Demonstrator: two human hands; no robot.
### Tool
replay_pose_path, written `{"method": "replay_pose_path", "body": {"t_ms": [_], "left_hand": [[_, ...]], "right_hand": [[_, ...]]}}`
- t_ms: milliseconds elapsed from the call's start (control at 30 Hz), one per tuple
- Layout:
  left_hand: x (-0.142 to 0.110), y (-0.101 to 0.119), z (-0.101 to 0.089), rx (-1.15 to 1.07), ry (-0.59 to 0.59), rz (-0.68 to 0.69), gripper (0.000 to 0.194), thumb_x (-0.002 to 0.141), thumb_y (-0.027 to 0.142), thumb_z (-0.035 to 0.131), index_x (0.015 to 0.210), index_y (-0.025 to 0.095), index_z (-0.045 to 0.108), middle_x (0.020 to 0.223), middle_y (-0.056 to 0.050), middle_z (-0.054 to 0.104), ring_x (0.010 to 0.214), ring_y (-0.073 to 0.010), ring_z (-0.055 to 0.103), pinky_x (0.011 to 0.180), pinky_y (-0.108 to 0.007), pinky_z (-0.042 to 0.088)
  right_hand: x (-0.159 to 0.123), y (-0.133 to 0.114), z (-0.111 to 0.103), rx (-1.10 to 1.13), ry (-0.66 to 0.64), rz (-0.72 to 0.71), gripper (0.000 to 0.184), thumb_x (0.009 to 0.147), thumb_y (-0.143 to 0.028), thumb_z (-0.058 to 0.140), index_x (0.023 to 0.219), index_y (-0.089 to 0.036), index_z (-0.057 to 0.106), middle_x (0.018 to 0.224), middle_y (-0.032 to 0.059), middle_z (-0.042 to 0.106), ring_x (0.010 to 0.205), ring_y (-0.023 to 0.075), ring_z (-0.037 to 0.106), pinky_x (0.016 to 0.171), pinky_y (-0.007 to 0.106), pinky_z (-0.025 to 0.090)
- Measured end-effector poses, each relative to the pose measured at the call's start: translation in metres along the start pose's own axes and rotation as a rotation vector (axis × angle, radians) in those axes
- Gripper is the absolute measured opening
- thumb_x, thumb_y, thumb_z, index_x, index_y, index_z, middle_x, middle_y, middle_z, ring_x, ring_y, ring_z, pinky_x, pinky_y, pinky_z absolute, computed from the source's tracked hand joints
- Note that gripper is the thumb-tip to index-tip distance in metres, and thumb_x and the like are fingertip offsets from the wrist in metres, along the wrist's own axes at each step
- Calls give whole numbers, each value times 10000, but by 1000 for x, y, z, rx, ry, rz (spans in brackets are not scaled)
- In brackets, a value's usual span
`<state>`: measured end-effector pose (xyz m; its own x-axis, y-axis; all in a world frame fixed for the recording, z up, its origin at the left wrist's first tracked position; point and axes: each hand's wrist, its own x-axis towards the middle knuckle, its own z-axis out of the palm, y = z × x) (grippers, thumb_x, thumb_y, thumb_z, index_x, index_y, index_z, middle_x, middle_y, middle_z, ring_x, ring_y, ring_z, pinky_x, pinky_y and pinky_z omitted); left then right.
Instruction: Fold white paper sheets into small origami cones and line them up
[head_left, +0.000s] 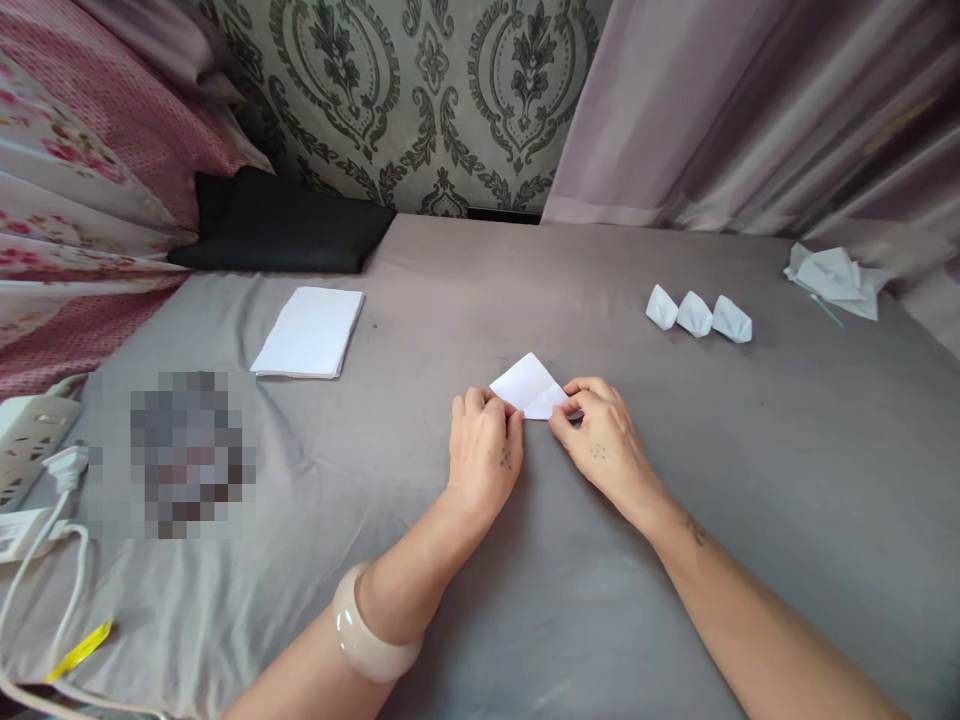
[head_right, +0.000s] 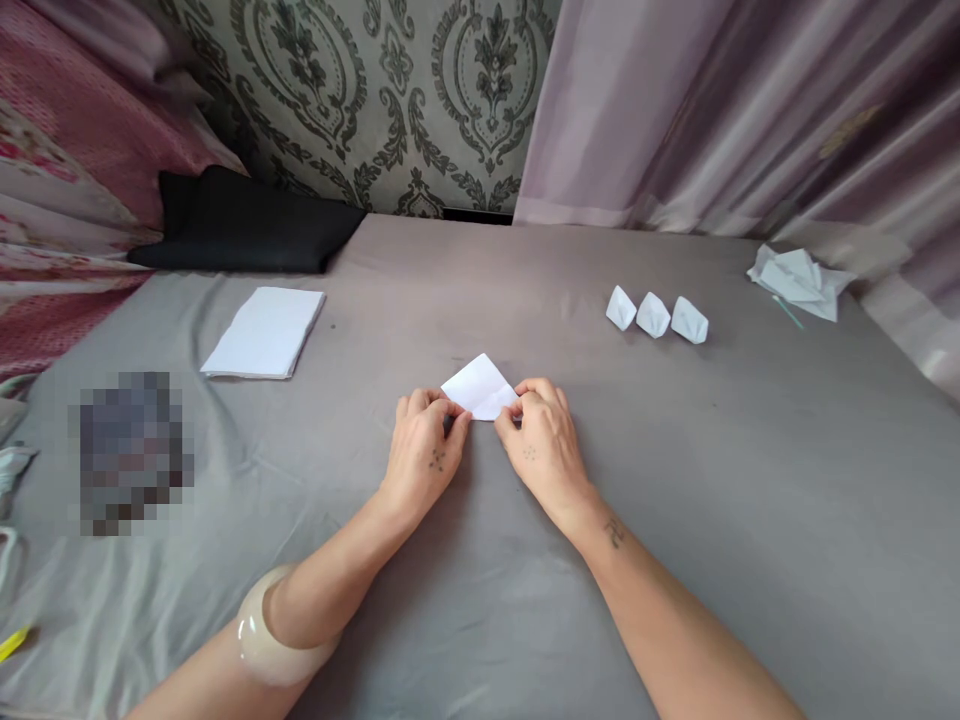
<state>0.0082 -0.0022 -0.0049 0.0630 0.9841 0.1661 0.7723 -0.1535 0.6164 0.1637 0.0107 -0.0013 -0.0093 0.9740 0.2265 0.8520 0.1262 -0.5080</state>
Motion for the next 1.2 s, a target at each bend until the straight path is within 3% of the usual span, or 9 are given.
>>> {"method": "replay_pose_path", "body": {"t_ms": [333, 600, 1200], "left_hand": [[3, 3, -2, -48, -28, -73, 142, 867, 236, 534, 790, 169, 633, 956, -94, 549, 893, -234, 459, 804, -384, 451], [2, 0, 0, 1, -4, 11, 172, 894, 250, 489, 812, 163, 613, 943, -106, 540, 864, -235, 448, 792, -394, 442], [7, 1, -1, -18, -17, -48, 121, 851, 242, 542, 767, 182, 607, 906, -82, 545, 868, -231, 468, 763, -366, 445]], "right_hand": [[0, 1, 1, -7, 0, -5, 143, 777, -202, 534, 635, -210, 523, 1009, 94, 602, 897, 246, 555, 789, 386, 467], [1, -1, 1, -5, -3, 6, 134, 770, -189, 528, 638, -212, 519, 989, 98, 601, 917, 256, 561, 810, 399, 462], [1, -2, 2, 23, 5, 18, 121, 755, -195, 542, 635, -208, 528, 971, 103, 610, 929, 259, 573, 824, 403, 468]]}}
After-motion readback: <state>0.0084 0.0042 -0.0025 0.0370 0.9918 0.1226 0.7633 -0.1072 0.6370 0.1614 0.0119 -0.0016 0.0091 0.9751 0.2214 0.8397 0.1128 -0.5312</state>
